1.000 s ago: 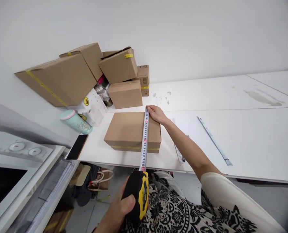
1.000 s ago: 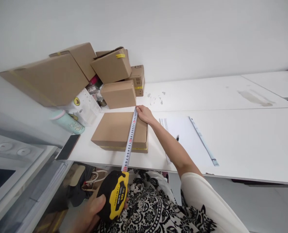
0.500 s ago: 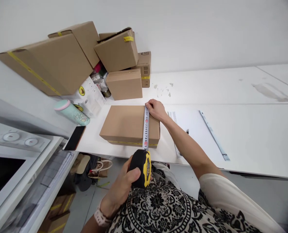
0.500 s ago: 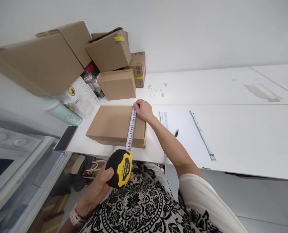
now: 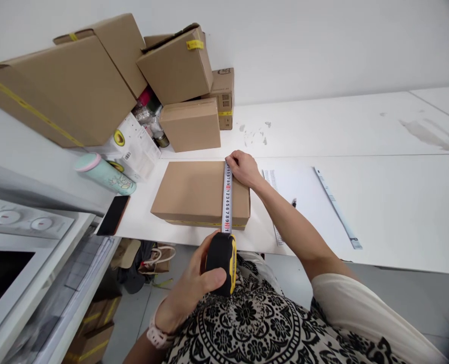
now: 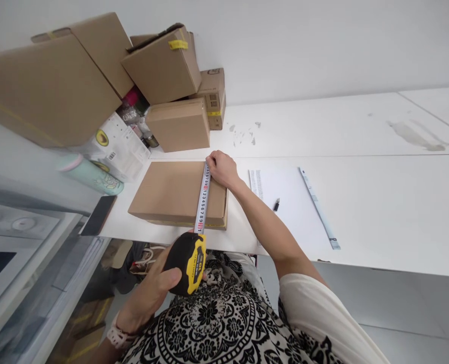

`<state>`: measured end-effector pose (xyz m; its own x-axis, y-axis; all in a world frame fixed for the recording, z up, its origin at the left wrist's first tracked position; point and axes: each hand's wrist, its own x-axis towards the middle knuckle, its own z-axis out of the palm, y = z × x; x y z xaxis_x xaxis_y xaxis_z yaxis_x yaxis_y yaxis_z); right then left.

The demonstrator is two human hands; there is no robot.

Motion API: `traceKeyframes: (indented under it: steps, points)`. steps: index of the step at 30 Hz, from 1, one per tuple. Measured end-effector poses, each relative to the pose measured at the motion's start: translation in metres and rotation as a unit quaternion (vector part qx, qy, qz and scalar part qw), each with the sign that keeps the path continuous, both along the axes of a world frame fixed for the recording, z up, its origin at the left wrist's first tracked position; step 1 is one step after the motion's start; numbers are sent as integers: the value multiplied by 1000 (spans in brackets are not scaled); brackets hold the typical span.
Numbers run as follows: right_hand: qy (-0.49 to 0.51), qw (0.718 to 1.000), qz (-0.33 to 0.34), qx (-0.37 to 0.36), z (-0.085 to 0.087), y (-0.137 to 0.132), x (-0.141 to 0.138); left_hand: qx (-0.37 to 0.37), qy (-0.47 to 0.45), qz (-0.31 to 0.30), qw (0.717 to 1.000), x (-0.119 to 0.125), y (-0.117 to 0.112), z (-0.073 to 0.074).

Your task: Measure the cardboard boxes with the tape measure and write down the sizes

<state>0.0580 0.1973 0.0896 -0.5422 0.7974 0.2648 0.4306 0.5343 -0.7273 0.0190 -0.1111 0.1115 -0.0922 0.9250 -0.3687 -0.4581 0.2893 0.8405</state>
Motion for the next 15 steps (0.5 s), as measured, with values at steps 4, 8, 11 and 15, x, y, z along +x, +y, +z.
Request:
traceKeyframes:
  steps: [4,8,11,15]
  points:
    - [-6,1000,0,2,0,0,0,2,4,-4,1000,0,3,2]
    - [-7,1000,-1,10,-1,0,-1,12,-6,-18,1000,-3,5,-1]
    - [-7,1000,1,18,-2,1,-1,15,5,-21,1000,-6,4,-6]
    - [-13,1000,1,22,-3,2,-1,17,19,-21,999,-8,5,-7]
